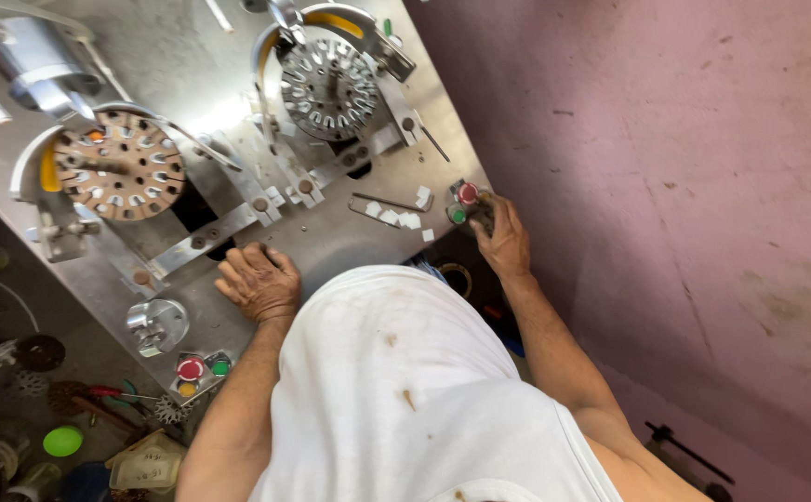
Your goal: The person assembles components of a spring-coiling machine. They place a metal spring into a cylindrical part, secure it with a clamp, and use an Allen key to tighten the assembly. They then install a gear-like component into the machine and adjust it.
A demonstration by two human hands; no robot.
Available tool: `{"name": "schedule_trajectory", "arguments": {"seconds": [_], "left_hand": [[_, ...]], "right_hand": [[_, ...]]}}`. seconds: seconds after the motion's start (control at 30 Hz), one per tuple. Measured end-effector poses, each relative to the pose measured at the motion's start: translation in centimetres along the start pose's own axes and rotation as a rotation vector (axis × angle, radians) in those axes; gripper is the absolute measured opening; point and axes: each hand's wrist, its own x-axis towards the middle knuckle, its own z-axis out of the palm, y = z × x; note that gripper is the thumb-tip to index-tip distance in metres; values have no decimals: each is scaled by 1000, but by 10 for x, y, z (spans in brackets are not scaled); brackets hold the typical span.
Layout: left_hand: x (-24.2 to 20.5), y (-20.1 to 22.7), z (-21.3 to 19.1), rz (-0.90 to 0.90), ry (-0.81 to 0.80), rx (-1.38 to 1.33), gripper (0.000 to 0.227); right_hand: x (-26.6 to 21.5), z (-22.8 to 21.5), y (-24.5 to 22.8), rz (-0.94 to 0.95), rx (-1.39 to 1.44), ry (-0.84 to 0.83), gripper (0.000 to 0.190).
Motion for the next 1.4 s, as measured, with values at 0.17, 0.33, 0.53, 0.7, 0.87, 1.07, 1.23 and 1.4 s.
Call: {"name": "schedule_trajectory", "arguments": {"seconds": [0.17,0.33,0.53,0.7,0.87,1.07,1.23,1.4], "left_hand": [[6,5,-12,-51,-30,-52,26],[7,5,-13,-70,-24,-29,26],[7,3,-13,-71,-72,-2,27],[6,3,-11,-70,-73,19,25],[11,4,-12,-80,-101,22,25],[9,4,-10,-67,-56,21,27],[7,2,-7,-74,-95,46,25],[9,2,-6,-74,-109,46,25]], "right_hand": [[6,-9,-14,35,70,-20,48],[8,-9,-15,70,-57,-68,48],[9,-9,-13,100,-56,-117,51],[10,-9,-12,119,-87,-144,51],[14,-10,-12,107,-72,-154,50],[19,-6,-1,47,-238,-224,63],[20,-9,-1,202,-128,-259,90],[23,-14,-10,258,-69,-271,102]]}}
